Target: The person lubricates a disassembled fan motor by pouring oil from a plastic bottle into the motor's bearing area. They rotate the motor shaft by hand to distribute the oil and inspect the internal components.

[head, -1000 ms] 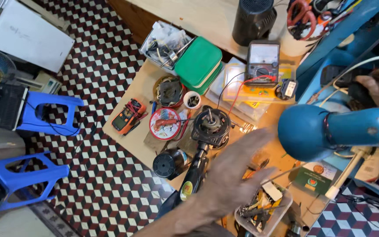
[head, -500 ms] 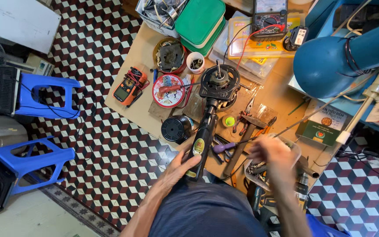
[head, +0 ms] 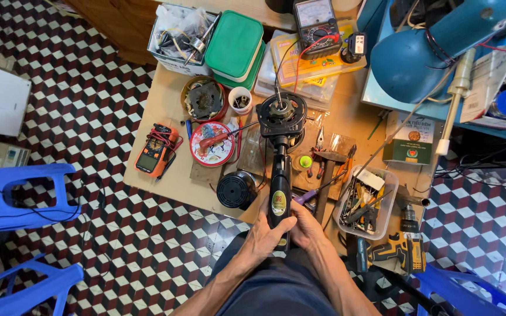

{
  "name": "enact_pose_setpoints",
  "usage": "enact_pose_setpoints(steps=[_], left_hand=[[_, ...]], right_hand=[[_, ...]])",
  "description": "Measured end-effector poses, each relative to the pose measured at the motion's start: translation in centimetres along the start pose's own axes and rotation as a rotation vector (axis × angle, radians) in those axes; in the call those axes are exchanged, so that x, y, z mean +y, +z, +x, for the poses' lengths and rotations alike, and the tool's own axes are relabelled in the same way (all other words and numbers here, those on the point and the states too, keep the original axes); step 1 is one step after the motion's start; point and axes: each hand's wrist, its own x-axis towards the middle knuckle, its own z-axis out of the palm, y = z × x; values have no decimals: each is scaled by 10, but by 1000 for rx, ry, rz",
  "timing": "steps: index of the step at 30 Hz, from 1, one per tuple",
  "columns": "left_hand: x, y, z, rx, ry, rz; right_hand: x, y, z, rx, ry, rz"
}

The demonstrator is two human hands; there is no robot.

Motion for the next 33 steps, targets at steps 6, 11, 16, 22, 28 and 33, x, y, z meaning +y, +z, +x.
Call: enact_pose_setpoints(steps=[6,11,16,22,28,33], left_hand=[[1,-8,1,-62,15,36],[4,-8,1,-59,35,59],[11,-9,-5,-52,-82,91],[27,-11,-11,-67,-107,72],[37,-13,-15,-70,-145,40],[27,-13,-13,-64,-74,57]], right_hand=[[2,-10,8,-71,17,-54],[5,-6,8,-46,-6,-26],[11,-11,12,-61,-47,-67],[13,-29,25,-76,-116,-142],[7,-32,32,-103,-117,-227],[4,-20,19,-69,-59,-203]])
